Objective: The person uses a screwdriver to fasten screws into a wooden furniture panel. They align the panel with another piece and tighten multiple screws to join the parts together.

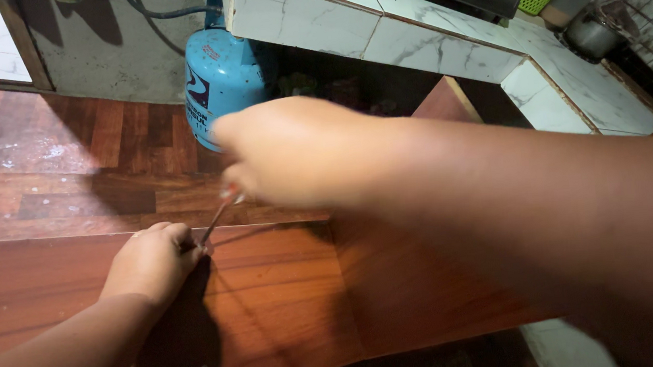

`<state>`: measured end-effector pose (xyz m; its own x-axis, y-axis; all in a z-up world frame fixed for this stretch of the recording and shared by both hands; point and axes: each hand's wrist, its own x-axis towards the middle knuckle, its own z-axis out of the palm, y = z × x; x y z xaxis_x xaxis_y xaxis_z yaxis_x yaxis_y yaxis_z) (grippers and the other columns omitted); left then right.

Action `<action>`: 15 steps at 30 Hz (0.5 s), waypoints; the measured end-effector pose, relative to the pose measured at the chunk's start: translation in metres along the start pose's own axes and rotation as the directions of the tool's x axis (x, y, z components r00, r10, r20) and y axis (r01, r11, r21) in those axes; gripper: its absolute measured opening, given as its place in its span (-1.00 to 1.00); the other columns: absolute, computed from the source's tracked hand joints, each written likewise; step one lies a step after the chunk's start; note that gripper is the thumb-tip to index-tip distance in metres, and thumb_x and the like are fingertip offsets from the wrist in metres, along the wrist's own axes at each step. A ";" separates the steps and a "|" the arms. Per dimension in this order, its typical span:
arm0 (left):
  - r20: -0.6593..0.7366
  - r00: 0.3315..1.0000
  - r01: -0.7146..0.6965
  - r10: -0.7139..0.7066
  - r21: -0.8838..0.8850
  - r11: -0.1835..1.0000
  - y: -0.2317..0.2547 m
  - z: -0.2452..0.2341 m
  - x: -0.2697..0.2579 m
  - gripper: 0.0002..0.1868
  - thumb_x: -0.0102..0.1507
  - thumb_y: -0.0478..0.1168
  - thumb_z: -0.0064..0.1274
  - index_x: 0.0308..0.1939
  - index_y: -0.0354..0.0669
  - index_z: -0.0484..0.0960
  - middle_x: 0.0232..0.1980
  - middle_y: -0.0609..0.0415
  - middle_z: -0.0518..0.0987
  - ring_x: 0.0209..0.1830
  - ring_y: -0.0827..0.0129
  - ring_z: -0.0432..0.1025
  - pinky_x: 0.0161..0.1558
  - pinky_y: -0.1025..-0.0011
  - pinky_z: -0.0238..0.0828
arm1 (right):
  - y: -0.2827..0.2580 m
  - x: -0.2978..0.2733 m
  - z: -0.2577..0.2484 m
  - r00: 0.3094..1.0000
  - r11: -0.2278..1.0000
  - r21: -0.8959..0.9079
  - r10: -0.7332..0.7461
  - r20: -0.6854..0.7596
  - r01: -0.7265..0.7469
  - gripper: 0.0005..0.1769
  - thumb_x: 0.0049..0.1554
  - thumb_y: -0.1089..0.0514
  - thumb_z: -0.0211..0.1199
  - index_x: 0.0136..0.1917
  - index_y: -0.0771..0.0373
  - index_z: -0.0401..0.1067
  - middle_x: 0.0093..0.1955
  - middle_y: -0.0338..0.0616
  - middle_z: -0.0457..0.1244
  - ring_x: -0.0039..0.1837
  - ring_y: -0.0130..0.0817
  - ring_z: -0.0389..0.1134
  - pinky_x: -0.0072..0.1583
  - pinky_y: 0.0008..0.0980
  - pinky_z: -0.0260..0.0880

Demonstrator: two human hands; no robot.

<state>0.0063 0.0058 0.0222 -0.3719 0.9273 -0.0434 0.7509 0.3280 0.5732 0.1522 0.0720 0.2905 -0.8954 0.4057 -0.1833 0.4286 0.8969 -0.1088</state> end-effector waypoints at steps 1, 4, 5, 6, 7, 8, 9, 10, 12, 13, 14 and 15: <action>0.002 1.000 -0.004 0.004 -0.002 1.000 0.000 0.000 0.000 -0.75 0.16 -0.02 0.24 -0.25 -0.09 0.70 -0.06 0.00 0.64 0.04 0.06 0.50 0.09 0.14 0.43 | -0.008 0.002 -0.001 0.998 0.996 -0.081 0.042 0.053 -0.038 -0.76 0.18 -0.02 0.18 0.00 0.16 0.44 -0.15 -0.18 0.43 -0.04 -0.24 0.47 -0.02 -0.15 0.44; -0.005 1.000 -0.018 0.018 -0.017 1.000 0.001 -0.002 0.003 -0.77 0.15 -0.04 0.24 -0.23 -0.07 0.73 -0.04 -0.02 0.65 0.02 0.02 0.52 0.08 0.13 0.44 | -0.024 0.011 -0.012 0.980 0.967 -0.238 0.128 0.152 -0.089 -0.68 0.24 -0.12 0.15 0.05 0.16 0.40 -0.13 -0.06 0.39 -0.03 -0.07 0.43 0.00 -0.04 0.40; 0.040 0.999 0.005 -0.004 -0.025 1.000 0.001 -0.004 0.004 -0.77 0.16 -0.05 0.25 -0.21 -0.07 0.73 -0.03 -0.03 0.66 0.02 0.03 0.53 0.09 0.15 0.45 | -0.025 0.017 -0.019 0.980 0.970 -0.230 0.123 0.159 -0.085 -0.67 0.22 -0.13 0.15 0.02 0.16 0.42 -0.14 -0.08 0.40 -0.04 -0.06 0.44 -0.01 -0.04 0.41; 0.082 0.996 0.030 -0.027 -0.031 0.999 0.002 -0.006 0.004 -0.76 0.16 -0.06 0.26 -0.18 -0.07 0.74 -0.01 -0.03 0.67 0.02 0.04 0.55 0.09 0.17 0.46 | -0.027 0.022 -0.022 0.980 0.972 -0.222 0.115 0.165 -0.077 -0.65 0.19 -0.15 0.15 -0.02 0.15 0.45 -0.14 -0.10 0.41 -0.05 -0.06 0.44 -0.02 -0.03 0.42; 0.124 0.991 0.055 -0.050 -0.037 0.998 0.004 -0.009 0.004 -0.75 0.17 -0.06 0.27 -0.16 -0.07 0.75 0.00 -0.04 0.67 0.01 0.04 0.56 0.10 0.18 0.47 | -0.026 0.023 -0.024 0.979 0.969 -0.235 0.120 0.162 -0.080 -0.63 0.19 -0.17 0.15 -0.03 0.16 0.45 -0.15 -0.08 0.40 -0.06 -0.05 0.44 -0.02 -0.03 0.41; 0.165 0.985 0.063 -0.047 -0.094 0.994 0.006 -0.014 0.003 -0.74 0.16 -0.09 0.27 -0.12 -0.06 0.74 -0.02 -0.04 0.70 -0.01 0.09 0.59 0.09 0.21 0.49 | -0.024 0.024 -0.025 0.980 0.965 -0.248 0.125 0.157 -0.083 -0.61 0.19 -0.19 0.14 -0.04 0.17 0.46 -0.15 -0.07 0.40 -0.06 -0.04 0.44 -0.02 -0.03 0.41; 0.206 0.978 0.072 -0.040 -0.150 0.986 0.010 -0.018 0.000 -0.72 0.15 -0.11 0.27 -0.08 -0.05 0.73 -0.03 -0.03 0.73 -0.02 0.13 0.62 0.09 0.25 0.51 | -0.022 0.025 -0.024 0.980 0.962 -0.260 0.129 0.152 -0.087 -0.59 0.19 -0.21 0.14 -0.05 0.17 0.47 -0.16 -0.05 0.40 -0.07 -0.02 0.44 -0.01 -0.02 0.40; 0.245 0.969 0.079 -0.027 -0.204 0.976 0.014 -0.025 -0.004 -0.69 0.14 -0.14 0.27 -0.04 -0.05 0.73 -0.05 -0.03 0.76 -0.04 0.18 0.65 0.08 0.28 0.53 | -0.021 0.027 -0.022 0.978 0.955 -0.279 0.147 0.149 -0.101 -0.57 0.20 -0.22 0.13 -0.07 0.18 0.49 -0.16 -0.04 0.40 -0.07 -0.01 0.44 -0.01 -0.02 0.41; 0.132 0.991 0.025 0.021 -0.341 0.940 0.027 -0.043 -0.009 -0.60 0.09 -0.15 0.32 0.01 -0.08 0.68 -0.01 -0.01 0.73 0.01 0.22 0.62 0.09 0.30 0.50 | -0.021 0.032 -0.017 0.973 0.940 -0.314 0.184 0.140 -0.133 -0.53 0.23 -0.24 0.11 -0.10 0.19 0.53 -0.16 -0.01 0.40 -0.07 0.02 0.43 0.01 -0.02 0.41; 0.073 0.996 -0.009 0.042 -0.404 0.915 0.036 -0.052 -0.011 -0.55 0.07 -0.16 0.35 0.03 -0.10 0.66 0.02 -0.01 0.71 0.03 0.24 0.60 0.09 0.30 0.48 | -0.020 0.036 -0.016 0.970 0.935 -0.322 0.199 0.140 -0.145 -0.52 0.26 -0.23 0.08 -0.12 0.20 0.54 -0.16 0.01 0.40 -0.06 0.03 0.43 0.02 -0.01 0.41; 0.003 0.997 -0.069 0.079 -0.461 0.885 0.046 -0.063 -0.012 -0.49 0.06 -0.14 0.35 0.08 -0.07 0.62 -0.03 0.01 0.70 -0.03 0.27 0.59 0.04 0.32 0.47 | -0.021 0.040 -0.015 0.967 0.931 -0.330 0.213 0.140 -0.157 -0.50 0.28 -0.22 0.05 -0.14 0.21 0.56 -0.15 0.03 0.40 -0.05 0.05 0.43 0.03 0.00 0.41; -0.068 0.991 -0.132 0.113 -0.511 0.849 0.056 -0.073 -0.013 -0.43 0.05 -0.13 0.36 0.14 -0.05 0.58 -0.08 0.03 0.69 -0.10 0.31 0.58 -0.01 0.33 0.47 | -0.021 0.043 -0.015 0.964 0.926 -0.338 0.227 0.139 -0.169 -0.47 0.30 -0.21 0.03 -0.15 0.22 0.57 -0.15 0.05 0.39 -0.04 0.07 0.43 0.03 0.01 0.41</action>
<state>0.0131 -0.0010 0.1149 -0.3213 0.9438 0.0773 0.4079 0.0643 0.9108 0.1032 0.0732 0.2993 -0.7494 0.5699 -0.3371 0.5075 0.8214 0.2603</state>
